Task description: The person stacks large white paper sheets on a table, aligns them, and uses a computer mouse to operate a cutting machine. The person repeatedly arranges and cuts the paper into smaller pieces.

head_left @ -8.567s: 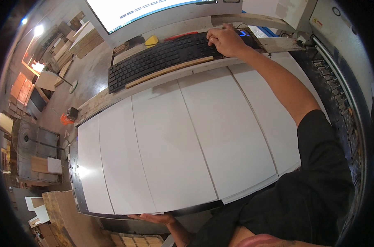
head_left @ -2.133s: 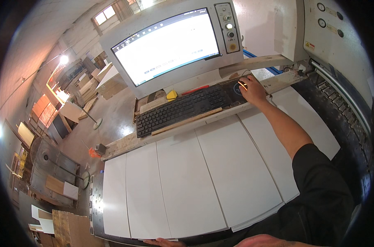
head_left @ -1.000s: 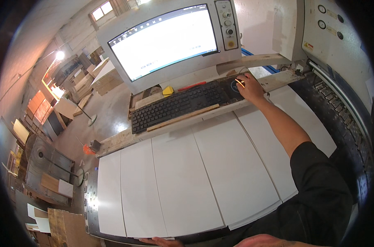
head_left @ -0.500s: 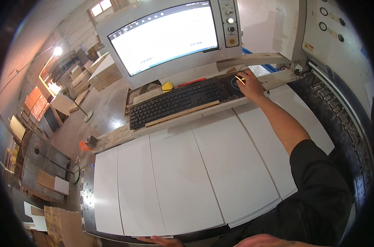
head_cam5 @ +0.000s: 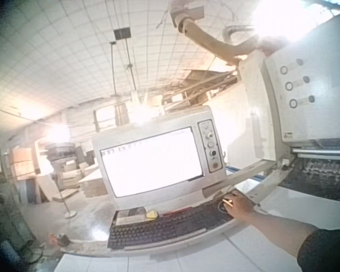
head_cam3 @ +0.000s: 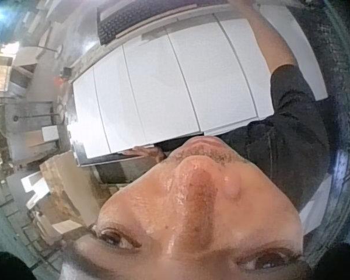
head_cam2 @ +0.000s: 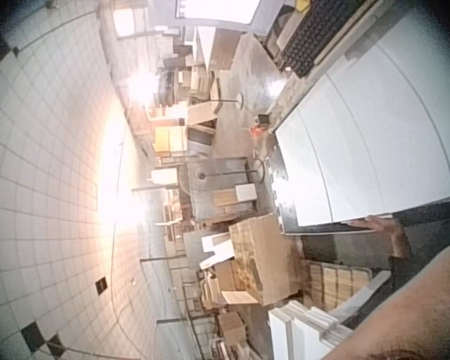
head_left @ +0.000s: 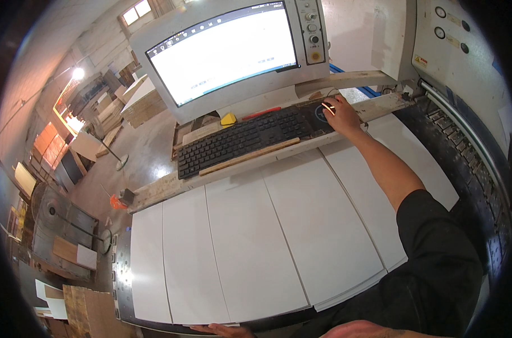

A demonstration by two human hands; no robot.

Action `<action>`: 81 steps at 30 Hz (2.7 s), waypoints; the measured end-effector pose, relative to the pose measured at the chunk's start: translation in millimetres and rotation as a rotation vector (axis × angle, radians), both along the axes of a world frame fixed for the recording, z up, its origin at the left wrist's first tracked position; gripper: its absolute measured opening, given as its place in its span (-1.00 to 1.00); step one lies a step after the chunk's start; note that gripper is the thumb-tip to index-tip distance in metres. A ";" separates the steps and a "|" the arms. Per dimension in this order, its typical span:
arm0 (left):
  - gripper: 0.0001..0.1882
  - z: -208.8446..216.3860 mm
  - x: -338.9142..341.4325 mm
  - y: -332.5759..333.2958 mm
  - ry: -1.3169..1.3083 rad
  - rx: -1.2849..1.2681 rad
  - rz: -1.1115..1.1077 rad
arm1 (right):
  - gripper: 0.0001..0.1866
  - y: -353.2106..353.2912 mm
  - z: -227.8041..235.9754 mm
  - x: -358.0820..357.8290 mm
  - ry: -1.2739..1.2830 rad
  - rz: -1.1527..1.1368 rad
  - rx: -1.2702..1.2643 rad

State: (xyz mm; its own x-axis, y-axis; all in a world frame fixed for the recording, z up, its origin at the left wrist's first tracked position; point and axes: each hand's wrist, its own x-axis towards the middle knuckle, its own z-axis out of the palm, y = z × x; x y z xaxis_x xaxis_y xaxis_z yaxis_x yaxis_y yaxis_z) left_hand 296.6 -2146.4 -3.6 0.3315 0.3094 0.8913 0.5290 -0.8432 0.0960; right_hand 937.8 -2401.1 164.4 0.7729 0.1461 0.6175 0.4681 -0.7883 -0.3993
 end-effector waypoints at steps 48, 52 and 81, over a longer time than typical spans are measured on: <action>-0.37 -24.7 -17.1 8.6 -0.047 -0.131 -0.041 | -0.94 88.2 60.2 -52.8 -0.128 0.714 -0.038; -0.11 -36.5 -27.9 19.2 -0.036 -0.152 -0.069 | -0.94 92.8 57.0 -55.9 -0.210 0.715 -0.090; -0.24 -1.0 -7.9 -0.1 0.058 0.001 0.010 | -0.88 62.5 54.2 -56.4 -0.152 0.707 -0.007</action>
State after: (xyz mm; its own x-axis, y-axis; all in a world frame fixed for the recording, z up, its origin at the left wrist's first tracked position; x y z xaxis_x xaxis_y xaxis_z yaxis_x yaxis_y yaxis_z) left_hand 288.7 -2146.6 -4.6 0.3796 0.3116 0.8711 0.5419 -0.8380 0.0637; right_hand 881.4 -2338.7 218.6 0.3979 0.5835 0.7080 0.9169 -0.2786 -0.2857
